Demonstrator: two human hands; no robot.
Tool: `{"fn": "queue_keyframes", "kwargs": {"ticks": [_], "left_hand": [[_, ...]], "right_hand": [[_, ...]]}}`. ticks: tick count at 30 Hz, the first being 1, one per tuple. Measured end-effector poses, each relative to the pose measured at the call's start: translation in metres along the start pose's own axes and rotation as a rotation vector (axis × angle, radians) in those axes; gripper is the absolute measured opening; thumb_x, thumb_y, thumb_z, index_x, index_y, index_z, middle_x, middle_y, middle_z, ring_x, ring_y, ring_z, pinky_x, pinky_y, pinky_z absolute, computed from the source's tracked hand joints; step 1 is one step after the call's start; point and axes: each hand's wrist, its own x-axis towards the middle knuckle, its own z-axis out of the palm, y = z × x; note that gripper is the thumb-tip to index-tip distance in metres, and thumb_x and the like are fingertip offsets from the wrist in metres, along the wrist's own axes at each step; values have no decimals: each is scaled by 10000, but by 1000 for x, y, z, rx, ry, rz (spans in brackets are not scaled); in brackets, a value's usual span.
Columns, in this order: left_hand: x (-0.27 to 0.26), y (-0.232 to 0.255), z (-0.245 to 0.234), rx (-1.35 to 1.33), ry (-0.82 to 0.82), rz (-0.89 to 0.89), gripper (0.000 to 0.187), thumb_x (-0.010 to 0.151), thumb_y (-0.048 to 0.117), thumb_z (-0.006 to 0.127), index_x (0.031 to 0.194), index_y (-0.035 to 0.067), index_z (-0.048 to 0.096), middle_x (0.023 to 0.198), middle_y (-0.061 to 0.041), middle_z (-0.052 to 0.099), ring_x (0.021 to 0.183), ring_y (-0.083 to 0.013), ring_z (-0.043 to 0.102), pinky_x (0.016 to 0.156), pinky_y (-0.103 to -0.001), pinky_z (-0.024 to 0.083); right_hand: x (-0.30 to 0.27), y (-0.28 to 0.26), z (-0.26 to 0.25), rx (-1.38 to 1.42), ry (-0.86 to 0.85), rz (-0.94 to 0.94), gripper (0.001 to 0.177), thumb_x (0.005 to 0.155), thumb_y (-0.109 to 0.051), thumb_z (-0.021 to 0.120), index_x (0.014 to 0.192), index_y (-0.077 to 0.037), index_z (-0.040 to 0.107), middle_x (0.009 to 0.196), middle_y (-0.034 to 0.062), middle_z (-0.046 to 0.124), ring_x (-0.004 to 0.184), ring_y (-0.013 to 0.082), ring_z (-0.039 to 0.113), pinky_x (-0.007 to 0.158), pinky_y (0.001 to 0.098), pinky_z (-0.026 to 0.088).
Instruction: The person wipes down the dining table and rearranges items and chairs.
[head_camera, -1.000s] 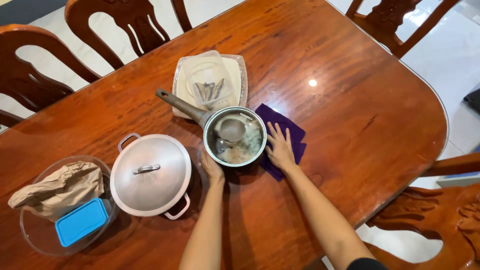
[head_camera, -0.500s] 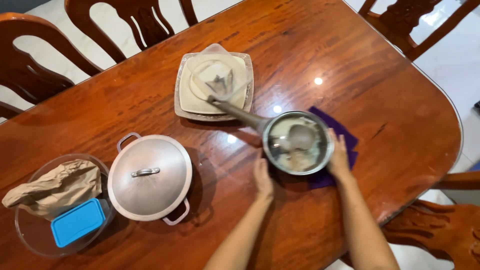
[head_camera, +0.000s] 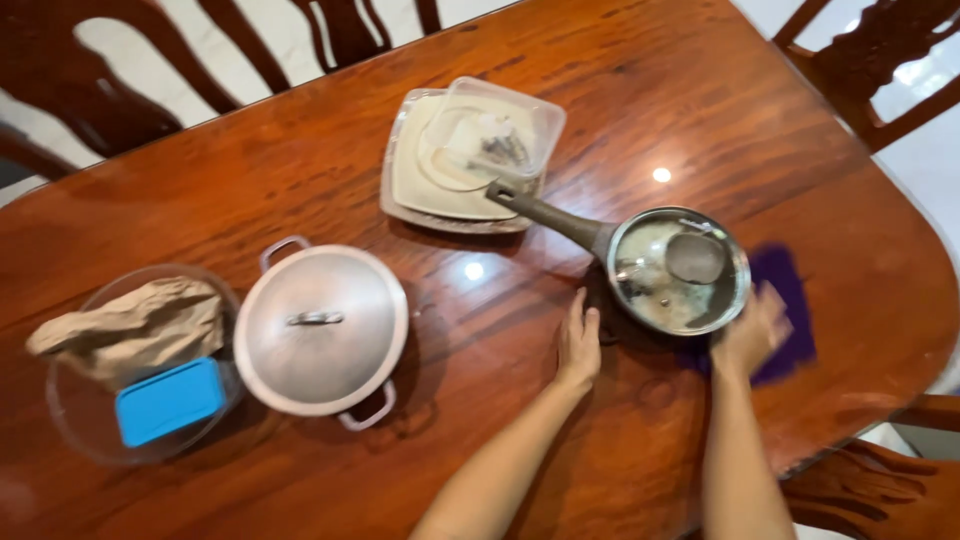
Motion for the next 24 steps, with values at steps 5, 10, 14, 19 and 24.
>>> {"fn": "queue_keyframes", "kwargs": {"ticks": [5,10,14,19,24], "left_hand": [[11,13,-54,-39,79,-107,518,1061,283,462,1531,66,438,1556,-205,474,1429,-353,452,1177,-419,344],[13,48,-125,58,177,-246,559,1029,287,478,1552,106,397,1545,-183,475,1415,-333,455,1170,-407,339],[4,53,-155,68,248,54,550,1048,237,467,1544,10,399,1611,-216,414,1499,-359,379,1222,-426,277],[-3,83,-185,111,259,173,490,1059,217,483,1489,-18,484,1592,-233,447,1488,-354,404,1220,-421,303],[10,107,-172,480,319,-45,454,1000,170,578,1438,52,587,1506,-228,485,1431,-413,350,1112,-459,285]], "right_hand": [[-148,-7,28,-338,179,-254,681,1047,-312,553,1618,33,415,1687,359,307,1593,489,221,1251,669,135],[-218,-166,58,-174,-161,-492,703,930,-362,539,1545,-56,391,1616,307,303,1521,473,210,1201,666,143],[-177,-239,146,306,-374,-689,607,1041,-221,422,1611,-78,271,1683,198,222,1546,380,254,1209,578,263],[-229,-313,96,-990,291,-1136,633,992,-130,422,1602,-87,259,1679,83,215,1513,285,286,1183,470,305],[-235,-223,110,232,-493,-959,634,1010,-166,420,1599,-6,249,1683,145,247,1528,317,232,1247,500,128]]}}
